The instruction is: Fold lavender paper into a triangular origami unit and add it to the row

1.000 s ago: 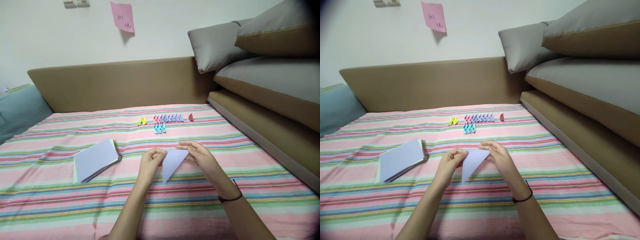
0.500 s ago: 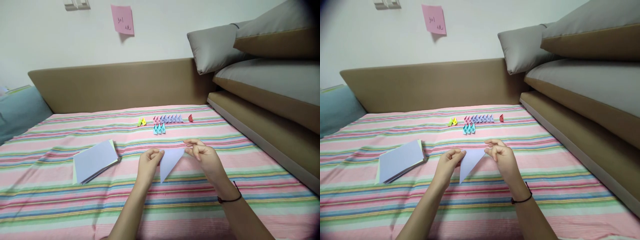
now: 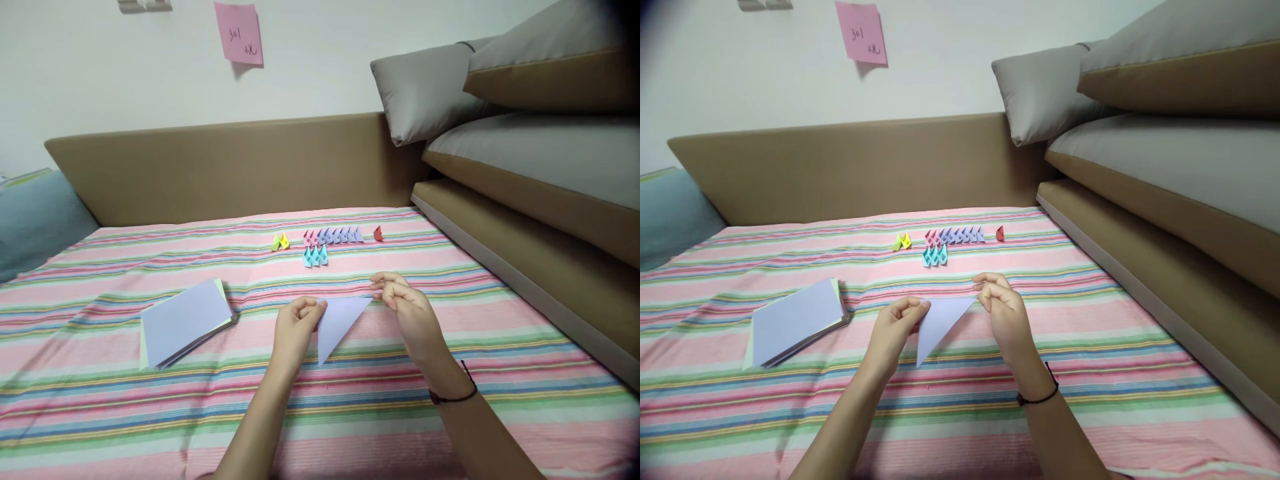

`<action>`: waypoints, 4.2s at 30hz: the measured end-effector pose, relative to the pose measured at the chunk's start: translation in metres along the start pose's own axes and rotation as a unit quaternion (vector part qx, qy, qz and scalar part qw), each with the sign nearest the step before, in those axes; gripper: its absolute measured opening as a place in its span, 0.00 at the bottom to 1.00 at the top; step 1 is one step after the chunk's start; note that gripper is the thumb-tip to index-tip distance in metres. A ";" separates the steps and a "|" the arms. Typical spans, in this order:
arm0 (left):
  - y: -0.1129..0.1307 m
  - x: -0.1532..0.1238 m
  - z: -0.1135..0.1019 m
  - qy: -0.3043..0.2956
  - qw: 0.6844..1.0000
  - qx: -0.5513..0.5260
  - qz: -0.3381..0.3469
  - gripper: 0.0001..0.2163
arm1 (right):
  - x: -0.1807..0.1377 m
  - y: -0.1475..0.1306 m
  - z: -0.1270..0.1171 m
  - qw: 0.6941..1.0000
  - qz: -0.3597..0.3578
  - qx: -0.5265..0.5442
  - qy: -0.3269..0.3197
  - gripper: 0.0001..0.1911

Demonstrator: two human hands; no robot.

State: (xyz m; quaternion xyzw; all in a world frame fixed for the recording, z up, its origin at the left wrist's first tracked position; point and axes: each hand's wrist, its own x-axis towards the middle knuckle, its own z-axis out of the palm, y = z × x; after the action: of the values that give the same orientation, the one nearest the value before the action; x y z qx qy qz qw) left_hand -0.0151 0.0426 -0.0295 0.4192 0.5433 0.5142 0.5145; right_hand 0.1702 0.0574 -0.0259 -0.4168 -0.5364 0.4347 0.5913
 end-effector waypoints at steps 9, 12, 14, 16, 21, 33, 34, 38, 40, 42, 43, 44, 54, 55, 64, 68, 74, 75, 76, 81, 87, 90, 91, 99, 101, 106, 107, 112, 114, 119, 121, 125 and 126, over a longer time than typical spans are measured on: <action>0.000 0.002 0.003 0.053 0.996 -0.075 0.001 0.17 | -0.001 -0.001 0.010 0.996 0.086 -0.006 0.004 0.16; -0.001 0.001 0.006 0.052 0.994 -0.095 0.008 0.17 | -0.003 -0.001 0.019 0.977 0.192 0.061 -0.071 0.26; -0.001 0.001 0.007 0.045 0.994 -0.099 0.010 0.16 | -0.005 0.000 0.022 0.970 0.204 0.062 -0.114 0.18; -0.001 0.000 0.008 0.027 0.995 -0.095 0.010 0.16 | -0.006 0.001 0.022 0.972 0.194 0.042 -0.123 0.14; 0.005 -0.002 0.007 -0.031 0.994 -0.097 -0.026 0.15 | -0.005 -0.004 0.016 0.976 0.175 0.037 -0.123 0.13; 0.009 -0.006 0.006 -0.125 0.958 -0.241 -0.087 0.14 | -0.011 -0.013 0.014 0.950 0.190 0.154 -0.195 0.13; 0.009 -0.006 0.005 -0.126 0.958 -0.241 -0.087 0.13 | -0.011 -0.012 0.014 0.949 0.190 0.153 -0.200 0.13; 0.007 -0.006 0.005 -0.151 0.953 -0.247 -0.091 0.14 | -0.011 -0.012 0.013 0.946 0.184 0.159 -0.215 0.14; 0.005 -0.006 0.006 -0.167 0.948 -0.253 -0.094 0.13 | -0.011 -0.012 0.013 0.944 0.177 0.167 -0.222 0.14; 0.004 -0.006 0.007 -0.174 0.945 -0.261 -0.095 0.13 | -0.012 -0.012 0.013 0.942 0.174 0.174 -0.228 0.14; 0.003 -0.006 0.007 -0.174 0.944 -0.265 -0.096 0.13 | -0.012 -0.013 0.013 0.942 0.173 0.176 -0.229 0.14; 0.002 -0.006 0.008 -0.173 0.943 -0.268 -0.099 0.12 | -0.012 -0.013 0.013 0.941 0.173 0.177 -0.229 0.14; 0.003 -0.004 0.008 -0.116 0.950 -0.275 -0.089 0.12 | -0.010 -0.016 0.014 0.953 0.182 0.120 -0.212 0.12; 0.003 -0.004 0.008 -0.091 0.960 -0.255 -0.072 0.12 | -0.009 -0.014 0.015 0.957 0.181 0.106 -0.201 0.12; 0.004 -0.006 0.011 0.001 0.995 -0.096 0.010 0.14 | -0.010 -0.004 0.022 0.987 0.126 0.030 -0.098 0.12; 0.005 -0.009 0.016 -0.010 0.995 -0.072 0.065 0.20 | -0.015 -0.007 0.024 0.994 0.060 -0.093 -0.010 0.08; -0.005 -0.012 0.026 -0.137 0.987 -0.012 0.085 0.39 | -0.019 -0.002 0.028 0.936 -0.117 -0.326 0.064 0.08; -0.006 -0.013 0.027 -0.146 0.986 -0.009 0.083 0.40 | -0.020 0.000 0.028 0.933 -0.133 -0.330 0.057 0.09; -0.008 -0.013 0.027 -0.153 0.985 -0.006 0.085 0.40 | -0.020 0.001 0.029 0.931 -0.143 -0.332 0.051 0.09; -0.008 -0.014 0.024 -0.149 0.980 0.046 0.120 0.29 | -0.021 -0.001 0.030 0.925 -0.149 -0.349 0.030 0.06; -0.008 -0.017 0.021 -0.061 0.971 0.130 0.192 0.21 | -0.024 -0.003 0.033 0.923 -0.140 -0.358 0.021 0.06; -0.006 -0.016 0.022 -0.033 0.973 0.126 0.190 0.20 | -0.024 -0.002 0.035 0.928 -0.147 -0.341 -0.009 0.07; -0.005 -0.016 0.022 -0.026 0.974 0.126 0.189 0.19 | -0.024 -0.002 0.035 0.931 -0.146 -0.334 -0.015 0.08; 0.005 -0.009 0.013 -0.070 0.982 0.071 0.163 0.15 | -0.019 -0.006 0.029 0.991 -0.027 -0.129 -0.027 0.11; 0.011 -0.010 0.011 -0.111 0.985 0.015 0.130 0.15 | -0.016 -0.007 0.025 0.997 -0.019 -0.048 -0.050 0.10; 0.025 -0.015 0.003 -0.213 0.971 -0.100 0.036 0.26 | -0.010 -0.011 0.013 0.995 -0.048 -0.021 -0.082 0.11; 0.026 -0.016 0.003 -0.231 0.964 -0.128 0.023 0.26 | -0.010 -0.012 0.011 0.994 -0.053 -0.034 -0.084 0.12; 0.017 -0.012 0.006 -0.172 0.973 -0.153 0.016 0.19 | -0.014 -0.014 0.012 0.985 -0.090 -0.102 -0.102 0.16; 0.013 -0.010 0.009 -0.141 0.980 -0.143 0.014 0.22 | -0.015 -0.014 0.015 0.987 -0.079 -0.091 -0.110 0.15; 0.010 -0.007 0.009 -0.091 0.981 -0.173 -0.005 0.30 | -0.011 -0.007 0.016 0.995 0.048 -0.034 -0.078 0.22; 0.011 -0.007 0.008 -0.076 0.981 -0.178 -0.021 0.30 | -0.008 -0.004 0.015 0.989 0.122 -0.008 -0.085 0.18; 0.011 -0.007 0.008 -0.066 0.981 -0.168 -0.078 0.20 | -0.008 -0.005 0.014 0.979 0.168 0.017 -0.115 0.09; 0.011 -0.006 0.008 -0.074 0.980 -0.165 -0.087 0.17 | -0.009 -0.006 0.014 0.979 0.170 0.017 -0.114 0.08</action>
State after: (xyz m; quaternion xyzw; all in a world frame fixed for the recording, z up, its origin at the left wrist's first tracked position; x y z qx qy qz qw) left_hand -0.0068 0.0388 -0.0174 0.3172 0.4457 0.5176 0.6579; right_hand 0.1560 0.0478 -0.0211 -0.4391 -0.5142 0.5829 0.4506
